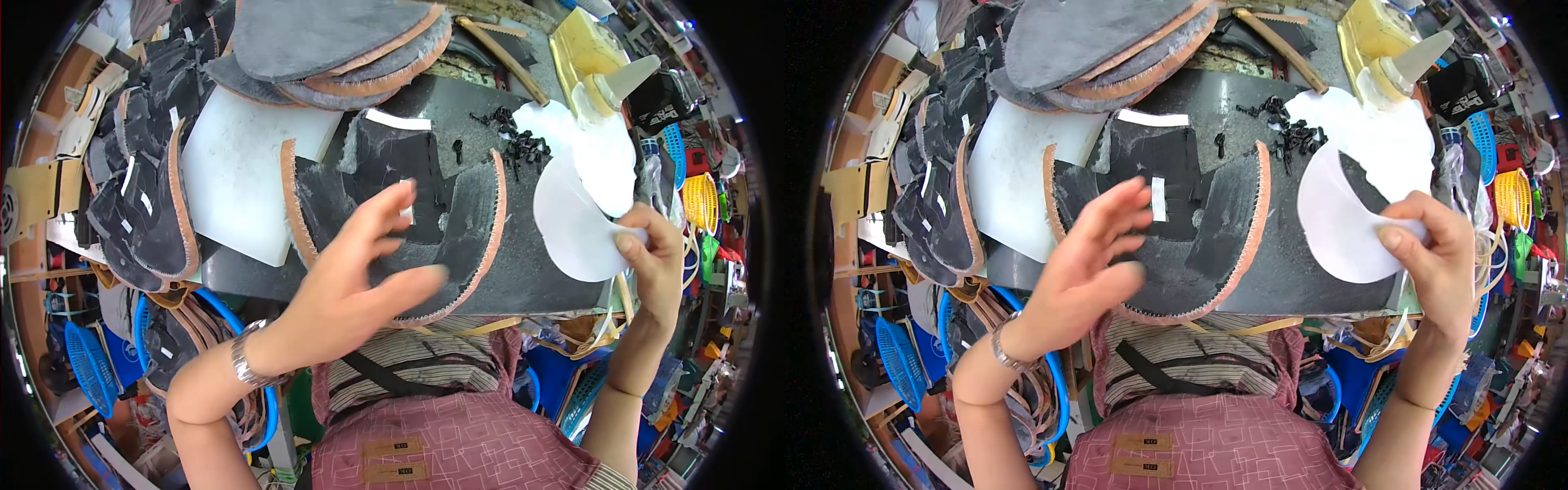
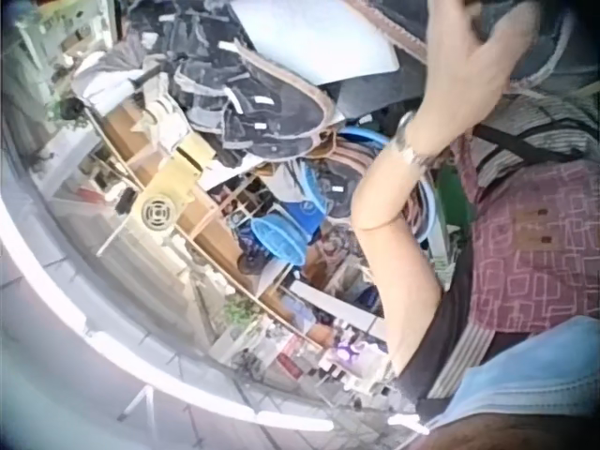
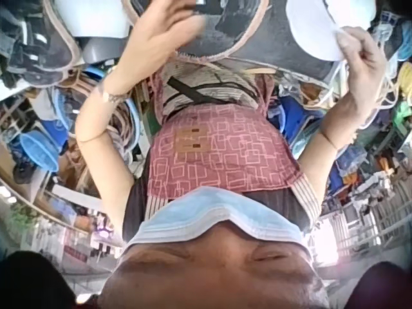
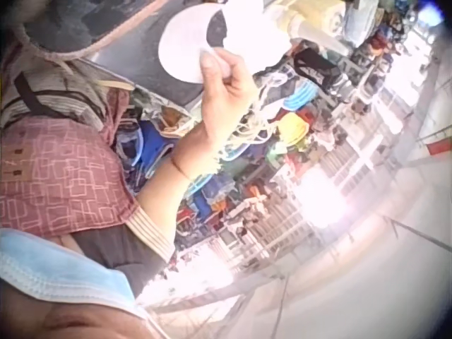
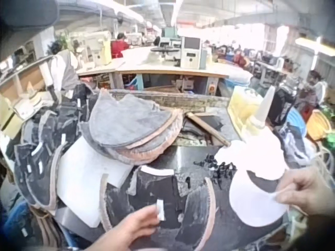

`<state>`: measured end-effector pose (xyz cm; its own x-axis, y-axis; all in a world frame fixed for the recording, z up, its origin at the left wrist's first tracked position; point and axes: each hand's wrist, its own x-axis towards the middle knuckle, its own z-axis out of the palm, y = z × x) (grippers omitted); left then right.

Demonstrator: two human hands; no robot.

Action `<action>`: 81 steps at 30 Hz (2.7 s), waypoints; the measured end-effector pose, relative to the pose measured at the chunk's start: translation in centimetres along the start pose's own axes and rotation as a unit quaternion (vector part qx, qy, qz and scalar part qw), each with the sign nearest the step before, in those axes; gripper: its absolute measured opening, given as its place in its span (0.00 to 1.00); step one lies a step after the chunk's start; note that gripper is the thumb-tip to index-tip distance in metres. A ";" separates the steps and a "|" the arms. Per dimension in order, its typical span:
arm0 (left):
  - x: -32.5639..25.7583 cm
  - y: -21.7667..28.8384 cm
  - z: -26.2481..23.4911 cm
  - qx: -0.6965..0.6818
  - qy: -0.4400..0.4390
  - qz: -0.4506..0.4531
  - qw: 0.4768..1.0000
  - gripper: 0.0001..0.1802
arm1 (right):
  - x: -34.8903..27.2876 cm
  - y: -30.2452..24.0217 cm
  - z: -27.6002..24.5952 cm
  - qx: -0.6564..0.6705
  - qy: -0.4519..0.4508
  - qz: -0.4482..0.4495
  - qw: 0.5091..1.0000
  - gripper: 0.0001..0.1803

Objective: The person assembles shoe parts by hand, using a hammer to secure components and attaching elastic bands and white plastic pieces to the shoe uppers. The person repeatedly picks up parts, aligns them, and hammers them into place on a workbench in a factory setting.

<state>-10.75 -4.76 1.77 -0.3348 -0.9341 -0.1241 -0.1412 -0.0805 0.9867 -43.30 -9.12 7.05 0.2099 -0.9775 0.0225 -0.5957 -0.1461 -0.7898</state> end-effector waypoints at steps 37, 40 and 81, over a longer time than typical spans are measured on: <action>1.9 1.1 1.0 -0.207 0.095 -0.039 0.973 0.07 | 2.2 -0.1 5.6 0.152 -0.195 0.033 0.968 0.13; -0.4 1.7 -1.0 -0.170 0.104 -0.081 0.976 0.09 | 1.9 -1.3 6.6 0.182 -0.198 0.117 0.956 0.08; 5.1 -0.2 -1.3 0.329 0.223 0.040 0.917 0.26 | 8.2 -1.1 14.9 0.060 -0.062 -0.012 0.996 0.19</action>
<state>-11.18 -9.97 1.13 0.0256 -0.9890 0.1459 -0.7142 0.0841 0.6949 -29.36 -14.66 -1.06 0.3213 -0.9466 -0.0277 -0.4933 -0.1423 -0.8581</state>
